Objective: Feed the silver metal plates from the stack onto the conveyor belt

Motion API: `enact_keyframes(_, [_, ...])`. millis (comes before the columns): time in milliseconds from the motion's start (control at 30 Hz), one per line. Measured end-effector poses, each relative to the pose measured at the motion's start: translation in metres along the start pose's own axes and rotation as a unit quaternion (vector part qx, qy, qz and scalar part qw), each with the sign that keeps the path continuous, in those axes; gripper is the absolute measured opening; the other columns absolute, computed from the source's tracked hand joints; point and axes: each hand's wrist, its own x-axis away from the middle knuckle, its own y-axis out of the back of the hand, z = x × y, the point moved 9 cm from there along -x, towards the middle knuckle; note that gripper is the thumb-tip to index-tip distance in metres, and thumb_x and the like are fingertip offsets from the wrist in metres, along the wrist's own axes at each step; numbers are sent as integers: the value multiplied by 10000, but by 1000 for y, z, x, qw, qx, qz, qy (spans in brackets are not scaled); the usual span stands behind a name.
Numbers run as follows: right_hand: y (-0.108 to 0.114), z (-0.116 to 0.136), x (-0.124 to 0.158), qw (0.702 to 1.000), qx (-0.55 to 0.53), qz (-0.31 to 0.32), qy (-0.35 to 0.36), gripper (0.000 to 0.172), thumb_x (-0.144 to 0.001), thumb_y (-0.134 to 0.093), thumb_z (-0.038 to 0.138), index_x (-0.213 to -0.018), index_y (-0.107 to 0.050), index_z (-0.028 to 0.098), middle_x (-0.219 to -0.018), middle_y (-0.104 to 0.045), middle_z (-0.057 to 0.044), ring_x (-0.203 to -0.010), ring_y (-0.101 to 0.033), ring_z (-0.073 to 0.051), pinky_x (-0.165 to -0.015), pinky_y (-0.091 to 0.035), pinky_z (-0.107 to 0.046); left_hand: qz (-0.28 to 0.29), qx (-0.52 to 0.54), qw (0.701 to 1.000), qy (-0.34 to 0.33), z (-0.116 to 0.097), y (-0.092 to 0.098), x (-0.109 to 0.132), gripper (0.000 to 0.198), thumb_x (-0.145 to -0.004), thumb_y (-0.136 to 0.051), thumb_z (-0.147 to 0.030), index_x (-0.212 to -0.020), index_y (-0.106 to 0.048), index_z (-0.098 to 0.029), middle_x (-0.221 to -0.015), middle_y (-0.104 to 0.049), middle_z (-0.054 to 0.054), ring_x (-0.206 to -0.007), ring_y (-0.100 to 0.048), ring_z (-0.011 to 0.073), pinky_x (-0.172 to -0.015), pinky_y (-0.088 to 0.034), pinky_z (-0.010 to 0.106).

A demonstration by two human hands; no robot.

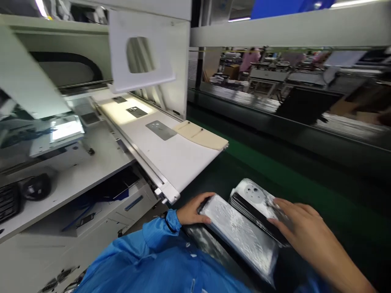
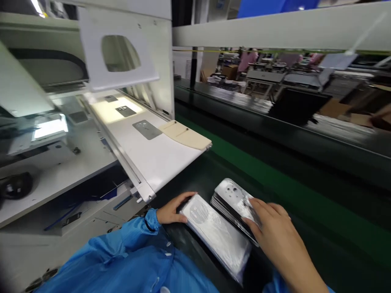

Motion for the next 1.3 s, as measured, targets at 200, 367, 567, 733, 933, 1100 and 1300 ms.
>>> enact_keyframes(200, [12, 23, -6, 999, 16, 45, 3, 361, -847, -620, 301, -1136, -649, 87, -1087, -675, -126, -986, -562, -312, -806, -542, -436, 4, 56, 998, -4, 12, -4, 2, 925, -725, -697, -633, -1464, -341, -205, -1517, -386, 173, -1392, -385, 364, -1182, -263, 515])
enact_keyframes(367, [-3, 27, -6, 993, 66, 94, -25, 519, -761, -758, 222, -1230, -607, 61, -1275, -597, -152, -1181, -504, -368, -875, -536, -468, 11, 66, 998, -6, 16, -6, 4, 904, -740, -702, -605, -1466, -335, -210, -1537, -362, 169, -1408, -370, 359, -1194, -250, 514])
enact_keyframes(567, [-14, 29, -4, 991, 76, 105, -20, 418, -788, -685, 97, -1198, -632, 40, -1216, -630, -178, -1156, -563, -333, -937, -527, -427, 7, 69, 998, -6, 15, -6, 4, 905, -738, -708, -598, -1466, -339, -206, -1539, -363, 168, -1409, -373, 361, -1193, -261, 509])
enact_keyframes(733, [-5, 29, -2, 993, 73, 89, 5, 341, -791, -708, 120, -1129, -678, 86, -1159, -669, -123, -1078, -615, -291, -871, -550, -366, 7, 70, 998, 0, 13, -7, 4, 914, -731, -712, -602, -1466, -342, -204, -1538, -368, 168, -1408, -374, 363, -1194, -258, 515])
enact_keyframes(933, [58, 38, -1, 986, 105, -130, 7, 247, -976, -475, 180, -927, -710, 124, -853, -716, -65, -763, -659, -213, -611, -484, -307, 8, 67, 998, 2, 15, -6, 4, 911, -733, -714, -595, -1469, -339, -209, -1535, -373, 163, -1408, -376, 357, -1196, -257, 510])
enact_keyframes(1100, [68, 30, -2, 981, 78, -174, -24, 387, -1025, -417, 343, -848, -700, 148, -793, -698, -54, -733, -650, -196, -559, -439, -292, 8, 64, 998, -2, 13, -7, 3, 907, -731, -714, -599, -1464, -344, -215, -1531, -378, 165, -1399, -390, 356, -1191, -262, 511])
enact_keyframes(1300, [56, 9, -1, 988, 45, -105, -102, 447, -994, -358, 475, -939, -710, 204, -828, -704, -48, -755, -652, -241, -521, -441, -320, 6, 50, 999, 1, 8, -5, 1, 938, -710, -703, -645, -1458, -353, -200, -1508, -402, 179, -1386, -403, 358, -1178, -283, 500])
